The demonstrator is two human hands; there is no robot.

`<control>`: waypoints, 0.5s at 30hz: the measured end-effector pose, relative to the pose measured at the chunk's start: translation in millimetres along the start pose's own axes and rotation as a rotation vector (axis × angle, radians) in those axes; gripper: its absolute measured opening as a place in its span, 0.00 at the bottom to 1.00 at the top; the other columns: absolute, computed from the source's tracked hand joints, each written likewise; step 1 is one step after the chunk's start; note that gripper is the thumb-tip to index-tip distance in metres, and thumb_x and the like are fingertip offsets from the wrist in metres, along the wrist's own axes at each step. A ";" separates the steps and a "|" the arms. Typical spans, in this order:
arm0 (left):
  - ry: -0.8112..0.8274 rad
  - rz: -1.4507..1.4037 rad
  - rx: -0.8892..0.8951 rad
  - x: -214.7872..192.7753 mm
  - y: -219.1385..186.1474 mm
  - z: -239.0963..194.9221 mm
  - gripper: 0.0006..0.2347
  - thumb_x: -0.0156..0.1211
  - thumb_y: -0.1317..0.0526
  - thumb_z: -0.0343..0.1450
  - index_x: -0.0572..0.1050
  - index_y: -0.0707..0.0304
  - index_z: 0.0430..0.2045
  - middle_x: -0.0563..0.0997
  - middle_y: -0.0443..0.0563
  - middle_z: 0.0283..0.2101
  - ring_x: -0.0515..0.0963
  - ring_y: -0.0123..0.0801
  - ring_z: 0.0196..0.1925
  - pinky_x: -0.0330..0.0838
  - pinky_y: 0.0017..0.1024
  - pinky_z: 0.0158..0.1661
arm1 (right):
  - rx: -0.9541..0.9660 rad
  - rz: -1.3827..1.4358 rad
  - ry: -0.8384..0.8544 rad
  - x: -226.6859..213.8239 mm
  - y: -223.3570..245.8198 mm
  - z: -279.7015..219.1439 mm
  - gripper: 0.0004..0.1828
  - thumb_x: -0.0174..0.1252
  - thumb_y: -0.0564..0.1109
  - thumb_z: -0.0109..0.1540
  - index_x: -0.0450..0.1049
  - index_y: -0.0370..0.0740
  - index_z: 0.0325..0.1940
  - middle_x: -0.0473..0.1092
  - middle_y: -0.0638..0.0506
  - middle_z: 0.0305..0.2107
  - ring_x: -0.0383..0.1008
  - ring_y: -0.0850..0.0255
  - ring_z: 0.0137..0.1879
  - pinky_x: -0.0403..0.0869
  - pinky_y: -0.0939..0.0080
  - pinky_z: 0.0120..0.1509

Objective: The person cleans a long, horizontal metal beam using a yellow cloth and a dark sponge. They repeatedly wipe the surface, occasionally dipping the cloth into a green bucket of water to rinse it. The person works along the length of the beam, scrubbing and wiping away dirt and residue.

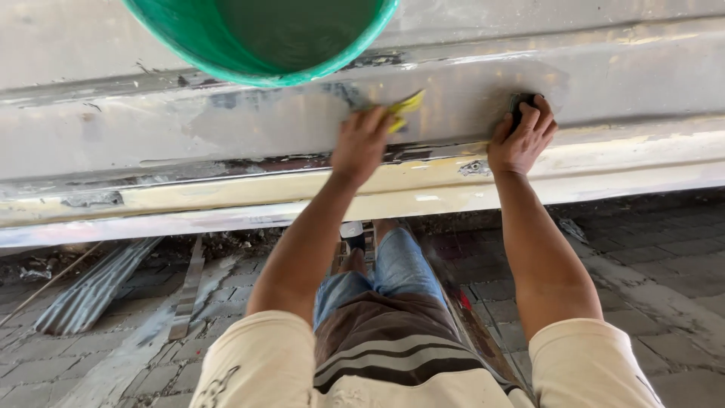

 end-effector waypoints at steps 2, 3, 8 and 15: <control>-0.106 -0.040 -0.217 -21.5 28.3 -22.5 0.21 0.63 0.65 0.66 0.72 0.57 0.55 0.74 0.54 0.58 0.73 0.52 0.57 0.70 0.48 0.53 | -0.040 -0.037 -0.021 -4.6 -4.0 3.0 0.15 0.56 0.43 0.69 0.66 0.44 0.60 0.61 0.42 0.65 0.61 0.41 0.63 0.62 0.37 0.66; -0.110 -0.036 -0.219 -28.2 34.2 -21.6 0.21 0.63 0.65 0.66 0.72 0.57 0.55 0.74 0.54 0.58 0.73 0.52 0.57 0.70 0.48 0.53 | -0.044 -0.033 -0.022 -0.3 -0.5 3.7 0.15 0.56 0.43 0.69 0.66 0.44 0.60 0.61 0.42 0.65 0.61 0.41 0.63 0.62 0.37 0.66; -0.523 -0.395 -0.540 -62.4 56.9 10.7 0.26 0.70 0.57 0.69 0.66 0.70 0.58 0.73 0.67 0.55 0.74 0.64 0.56 0.69 0.52 0.55 | 0.179 -0.061 -0.052 14.5 13.7 8.0 0.16 0.55 0.42 0.64 0.65 0.42 0.55 0.61 0.43 0.63 0.61 0.42 0.62 0.64 0.37 0.63; -0.509 -0.289 -0.711 -33.7 114.2 44.0 0.23 0.72 0.55 0.68 0.73 0.65 0.53 0.76 0.66 0.55 0.76 0.62 0.56 0.70 0.51 0.55 | 0.134 -0.052 -0.047 12.4 19.4 6.1 0.16 0.56 0.41 0.63 0.65 0.42 0.55 0.61 0.43 0.63 0.60 0.41 0.63 0.63 0.36 0.65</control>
Point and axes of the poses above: each hand's wrist, its own z-axis towards the middle knuckle, its own x-axis out of the palm, y = z × x, the point moved 1 cm from there along z, towards the middle knuckle
